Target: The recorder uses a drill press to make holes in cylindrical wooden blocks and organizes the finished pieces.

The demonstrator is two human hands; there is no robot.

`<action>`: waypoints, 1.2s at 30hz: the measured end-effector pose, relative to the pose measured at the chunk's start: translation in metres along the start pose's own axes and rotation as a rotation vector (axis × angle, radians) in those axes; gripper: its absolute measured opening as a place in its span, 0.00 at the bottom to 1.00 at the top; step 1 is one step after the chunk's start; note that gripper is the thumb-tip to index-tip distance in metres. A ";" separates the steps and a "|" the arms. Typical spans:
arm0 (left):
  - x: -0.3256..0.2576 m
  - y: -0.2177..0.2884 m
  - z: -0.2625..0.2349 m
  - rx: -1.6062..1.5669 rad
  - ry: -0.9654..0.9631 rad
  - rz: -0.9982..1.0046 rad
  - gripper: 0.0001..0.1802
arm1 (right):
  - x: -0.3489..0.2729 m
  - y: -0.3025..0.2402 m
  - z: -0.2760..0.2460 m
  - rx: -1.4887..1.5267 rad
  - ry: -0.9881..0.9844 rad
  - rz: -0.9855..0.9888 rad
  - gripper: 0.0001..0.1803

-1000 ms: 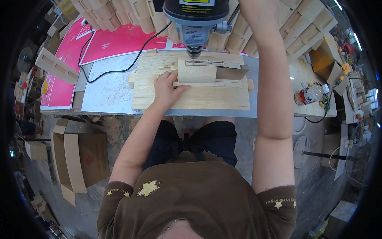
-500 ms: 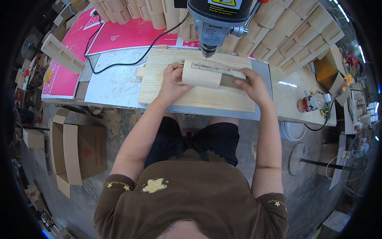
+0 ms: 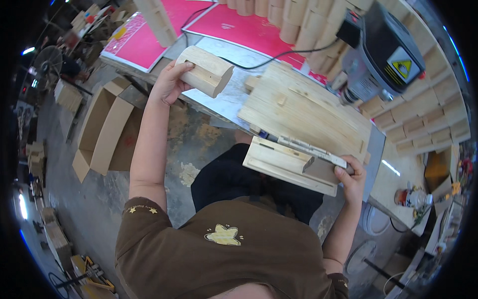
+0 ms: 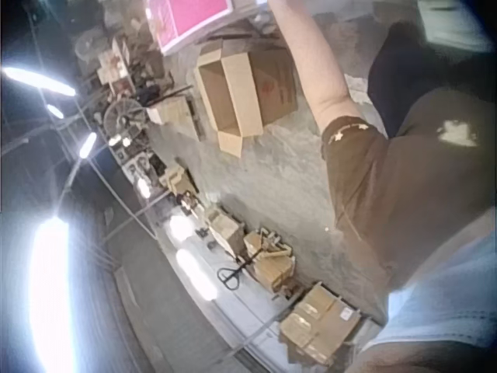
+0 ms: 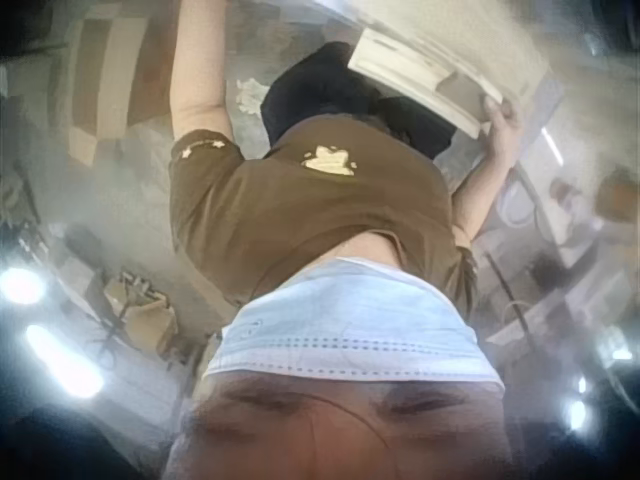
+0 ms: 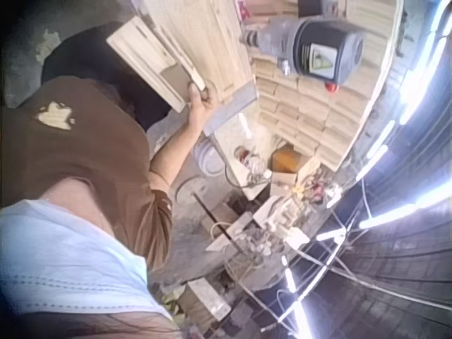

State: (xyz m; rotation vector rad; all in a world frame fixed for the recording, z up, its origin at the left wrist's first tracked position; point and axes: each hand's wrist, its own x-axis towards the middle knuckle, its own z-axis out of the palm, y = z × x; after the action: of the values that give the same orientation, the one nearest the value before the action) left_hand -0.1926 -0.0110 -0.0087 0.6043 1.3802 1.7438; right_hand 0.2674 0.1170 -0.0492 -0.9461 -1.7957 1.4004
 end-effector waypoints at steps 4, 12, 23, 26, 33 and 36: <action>-0.005 0.012 -0.030 0.085 0.157 0.037 0.19 | 0.006 -0.018 0.031 0.023 -0.072 -0.050 0.12; 0.026 0.001 -0.110 1.050 0.597 0.449 0.22 | 0.021 -0.037 0.090 -0.141 -0.128 -0.295 0.11; 0.067 0.107 -0.153 1.024 0.696 0.449 0.25 | 0.026 -0.060 0.101 -0.204 -0.184 -0.348 0.11; 0.076 0.187 -0.150 1.210 0.775 0.719 0.24 | 0.031 -0.058 0.111 -0.202 -0.165 -0.343 0.12; 0.152 0.309 -0.115 1.349 0.824 0.565 0.45 | 0.052 -0.058 0.147 -0.176 -0.272 -0.317 0.11; 0.196 0.309 -0.116 1.299 0.745 0.745 0.26 | 0.059 -0.059 0.152 -0.199 -0.270 -0.315 0.12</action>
State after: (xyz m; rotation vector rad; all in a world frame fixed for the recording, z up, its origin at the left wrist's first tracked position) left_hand -0.4847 0.0635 0.2299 1.3351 3.1569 1.3911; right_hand 0.1008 0.0820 -0.0184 -0.5531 -2.2074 1.2088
